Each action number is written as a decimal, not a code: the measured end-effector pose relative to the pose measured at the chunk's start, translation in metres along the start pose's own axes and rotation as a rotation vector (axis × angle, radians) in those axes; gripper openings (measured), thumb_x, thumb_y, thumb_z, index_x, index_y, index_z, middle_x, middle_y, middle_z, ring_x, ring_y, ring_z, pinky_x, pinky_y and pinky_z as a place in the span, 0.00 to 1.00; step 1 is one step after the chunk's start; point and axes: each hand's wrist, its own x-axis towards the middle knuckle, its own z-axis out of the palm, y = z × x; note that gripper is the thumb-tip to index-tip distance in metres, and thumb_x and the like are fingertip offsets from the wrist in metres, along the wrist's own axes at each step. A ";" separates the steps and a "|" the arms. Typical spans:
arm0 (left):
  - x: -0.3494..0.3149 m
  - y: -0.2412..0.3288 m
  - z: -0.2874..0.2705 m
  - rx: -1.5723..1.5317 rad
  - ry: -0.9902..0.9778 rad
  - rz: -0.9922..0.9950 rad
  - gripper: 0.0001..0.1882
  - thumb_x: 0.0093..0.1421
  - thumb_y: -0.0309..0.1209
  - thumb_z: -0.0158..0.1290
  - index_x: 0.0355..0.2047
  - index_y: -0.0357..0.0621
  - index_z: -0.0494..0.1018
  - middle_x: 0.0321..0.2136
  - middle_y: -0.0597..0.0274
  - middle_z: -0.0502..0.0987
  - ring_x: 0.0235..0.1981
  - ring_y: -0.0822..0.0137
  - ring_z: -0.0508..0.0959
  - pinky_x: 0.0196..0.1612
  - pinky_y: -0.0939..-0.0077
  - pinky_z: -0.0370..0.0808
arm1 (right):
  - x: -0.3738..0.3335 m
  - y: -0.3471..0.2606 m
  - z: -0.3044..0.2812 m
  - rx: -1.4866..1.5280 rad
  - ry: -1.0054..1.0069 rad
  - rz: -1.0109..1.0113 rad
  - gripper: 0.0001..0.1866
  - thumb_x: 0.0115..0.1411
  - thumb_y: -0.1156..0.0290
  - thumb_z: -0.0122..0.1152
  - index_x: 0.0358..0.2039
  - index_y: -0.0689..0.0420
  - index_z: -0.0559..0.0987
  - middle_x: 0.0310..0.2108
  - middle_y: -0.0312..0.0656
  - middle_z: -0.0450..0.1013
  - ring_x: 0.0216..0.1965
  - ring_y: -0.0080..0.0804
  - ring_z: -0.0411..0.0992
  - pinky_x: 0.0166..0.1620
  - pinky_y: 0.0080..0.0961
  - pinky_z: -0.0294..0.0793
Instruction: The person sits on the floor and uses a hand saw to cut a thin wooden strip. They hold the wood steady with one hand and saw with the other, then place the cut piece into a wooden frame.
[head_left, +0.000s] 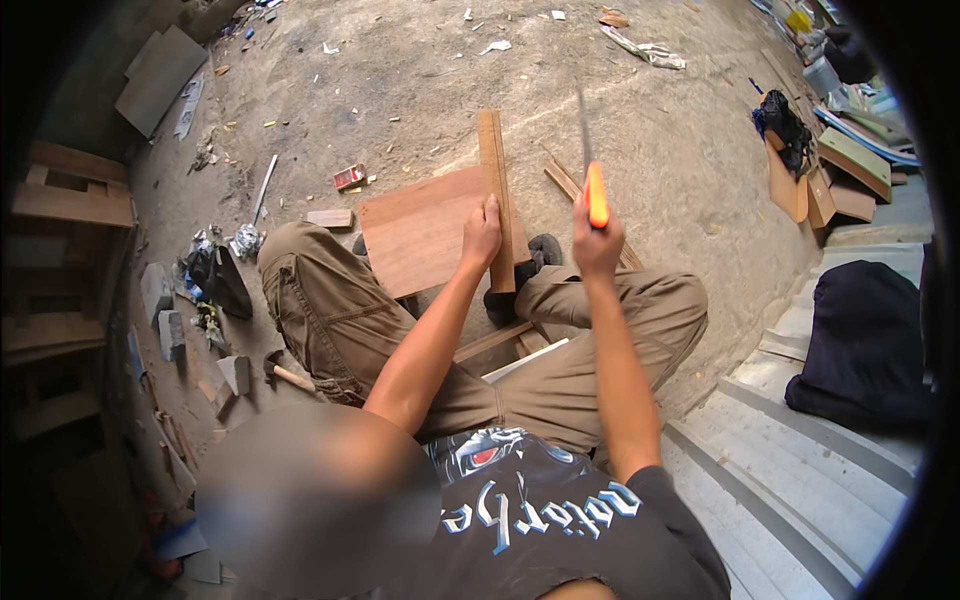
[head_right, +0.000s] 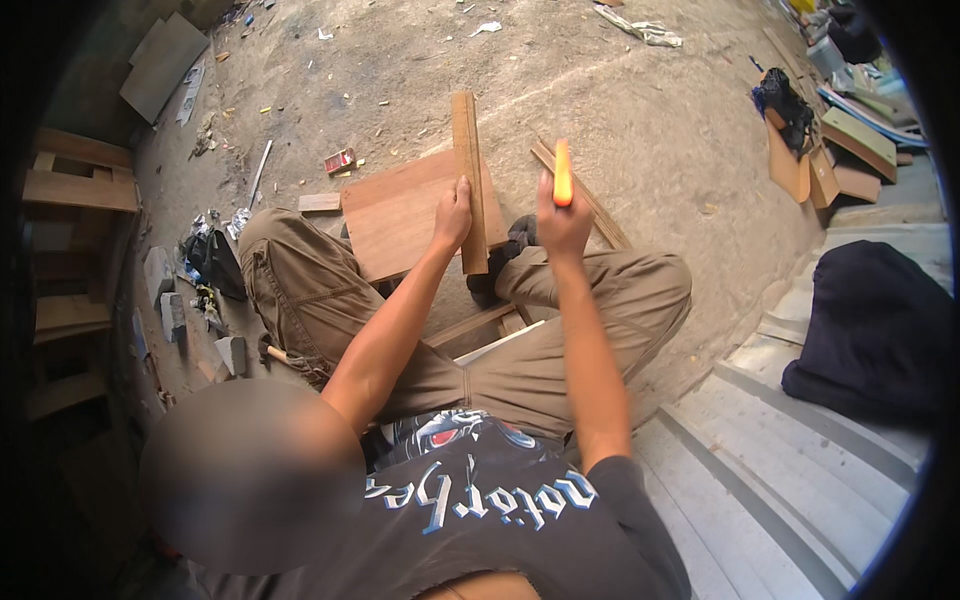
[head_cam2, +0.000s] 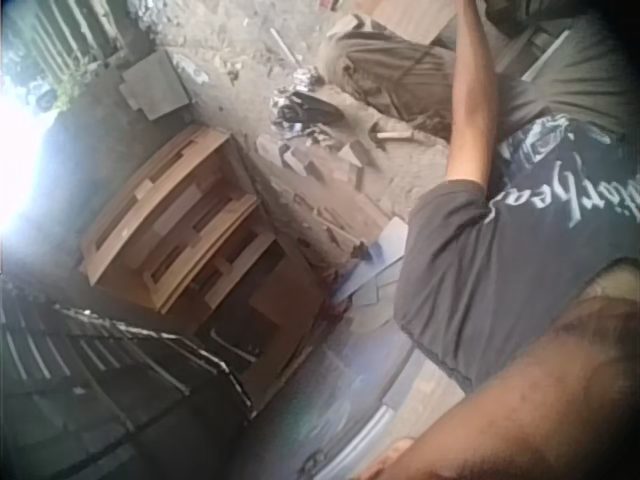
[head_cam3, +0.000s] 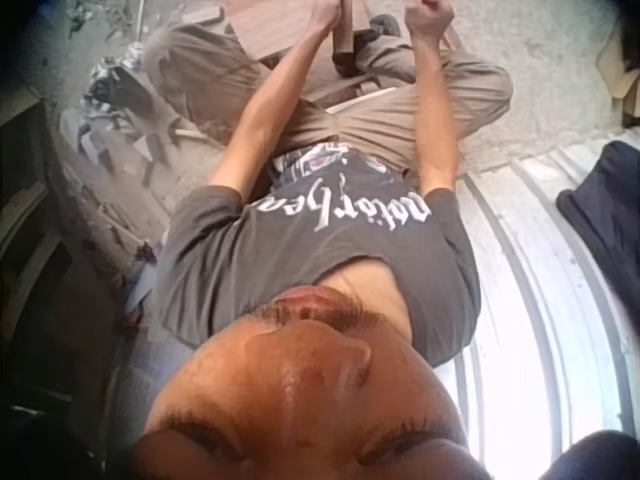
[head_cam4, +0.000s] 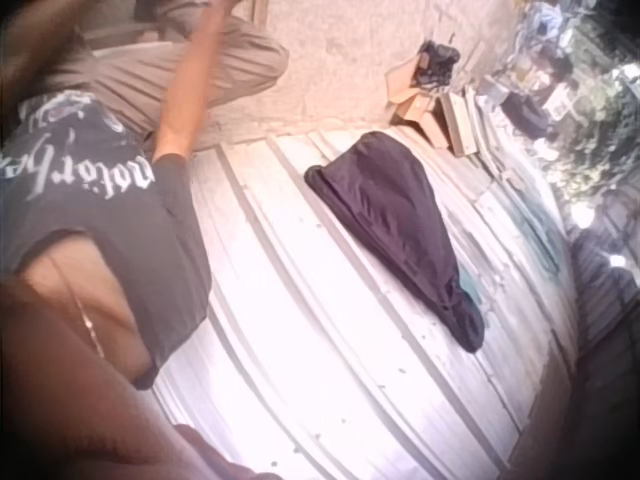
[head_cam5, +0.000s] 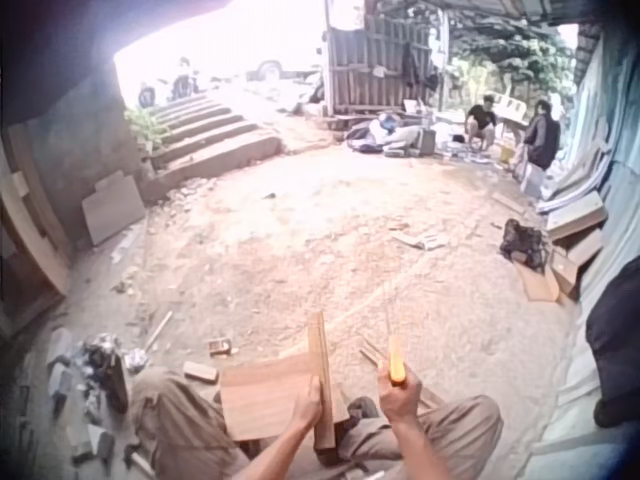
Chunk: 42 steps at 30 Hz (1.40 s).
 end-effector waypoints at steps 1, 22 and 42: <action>0.005 0.006 0.006 0.124 0.122 0.081 0.26 0.69 0.48 0.39 0.44 0.32 0.69 0.29 0.45 0.79 0.28 0.45 0.77 0.34 0.59 0.72 | -0.016 0.001 -0.002 -0.030 -0.008 -0.027 0.16 0.60 0.64 0.64 0.22 0.62 0.75 0.14 0.42 0.67 0.18 0.25 0.66 0.24 0.29 0.66; 0.059 -0.023 0.068 0.492 0.248 0.141 0.28 0.63 0.29 0.39 0.64 0.41 0.59 0.65 0.51 0.60 0.71 0.54 0.48 0.69 0.49 0.37 | -0.114 -0.068 -0.072 0.019 -0.307 0.253 0.15 0.63 0.61 0.62 0.29 0.61 0.73 0.16 0.37 0.68 0.17 0.21 0.65 0.23 0.21 0.65; 0.067 -0.023 0.071 0.473 0.142 0.146 0.28 0.64 0.30 0.37 0.65 0.37 0.56 0.65 0.49 0.59 0.70 0.54 0.52 0.70 0.47 0.34 | -0.081 -0.072 -0.093 0.335 -0.305 0.745 0.14 0.65 0.65 0.57 0.29 0.62 0.71 0.18 0.27 0.62 0.19 0.13 0.58 0.22 0.17 0.57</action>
